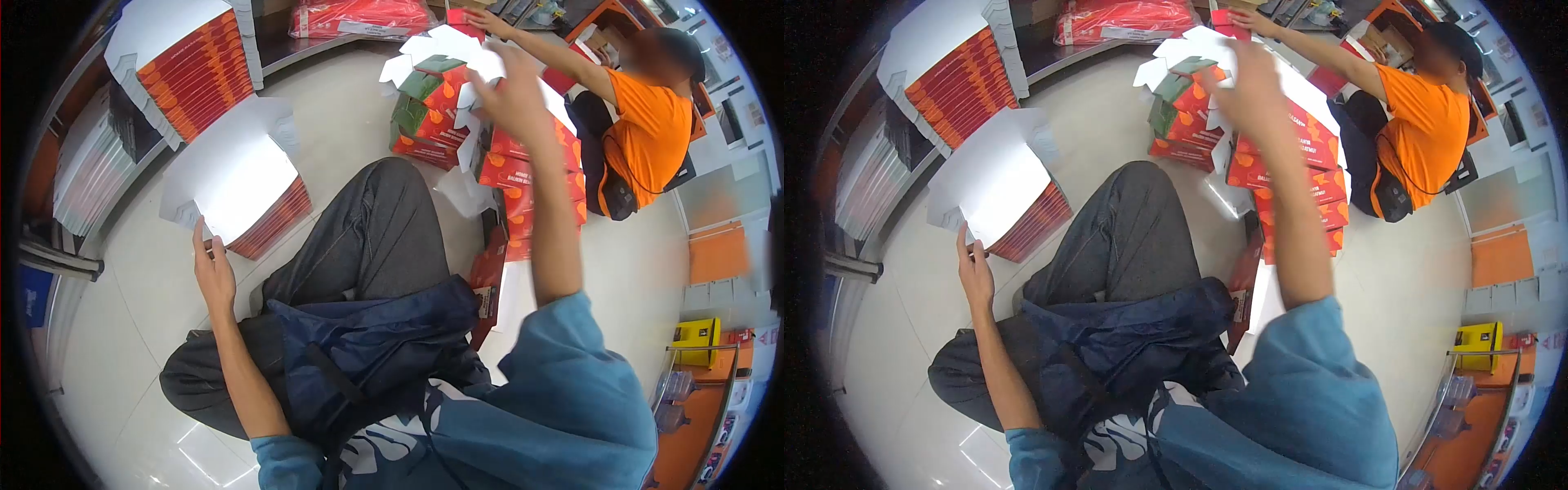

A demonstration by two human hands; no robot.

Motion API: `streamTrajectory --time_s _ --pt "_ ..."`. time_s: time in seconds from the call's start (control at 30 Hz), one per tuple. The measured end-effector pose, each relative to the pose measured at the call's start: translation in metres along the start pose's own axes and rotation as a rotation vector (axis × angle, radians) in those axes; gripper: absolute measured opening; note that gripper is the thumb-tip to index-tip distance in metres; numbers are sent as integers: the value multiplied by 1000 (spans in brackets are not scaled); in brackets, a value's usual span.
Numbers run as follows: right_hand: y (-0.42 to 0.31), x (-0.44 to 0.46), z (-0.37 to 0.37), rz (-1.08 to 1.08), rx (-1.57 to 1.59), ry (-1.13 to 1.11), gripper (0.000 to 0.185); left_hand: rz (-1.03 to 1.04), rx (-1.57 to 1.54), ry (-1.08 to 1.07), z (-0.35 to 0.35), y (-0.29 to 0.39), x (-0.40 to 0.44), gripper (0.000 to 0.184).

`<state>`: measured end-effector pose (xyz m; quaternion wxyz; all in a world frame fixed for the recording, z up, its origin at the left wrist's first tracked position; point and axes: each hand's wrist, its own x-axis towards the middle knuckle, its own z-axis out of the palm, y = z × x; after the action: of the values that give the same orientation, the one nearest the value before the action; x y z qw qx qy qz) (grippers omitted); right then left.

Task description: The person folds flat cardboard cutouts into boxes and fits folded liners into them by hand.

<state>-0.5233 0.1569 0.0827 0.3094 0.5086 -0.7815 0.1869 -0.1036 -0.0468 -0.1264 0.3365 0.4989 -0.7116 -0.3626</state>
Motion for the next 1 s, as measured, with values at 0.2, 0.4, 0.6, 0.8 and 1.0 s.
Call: streamTrajectory --time_s 0.2,0.4,0.6,0.8,1.0 --pt "84 -11 -52 268 265 -576 27 -63 -24 -21 -2 10 -5 49" --pt "61 17 -115 2 139 -43 20 -25 -47 -9 1 -8 0 49" --pt "-86 25 -104 -82 820 151 17 -22 -1 9 -3 11 -6 51" --pt "-261 -30 55 -762 841 -180 25 -42 21 -14 -4 -6 -3 51" --pt "-277 -58 132 -659 589 -403 28 -119 -82 -26 -9 8 -4 55"
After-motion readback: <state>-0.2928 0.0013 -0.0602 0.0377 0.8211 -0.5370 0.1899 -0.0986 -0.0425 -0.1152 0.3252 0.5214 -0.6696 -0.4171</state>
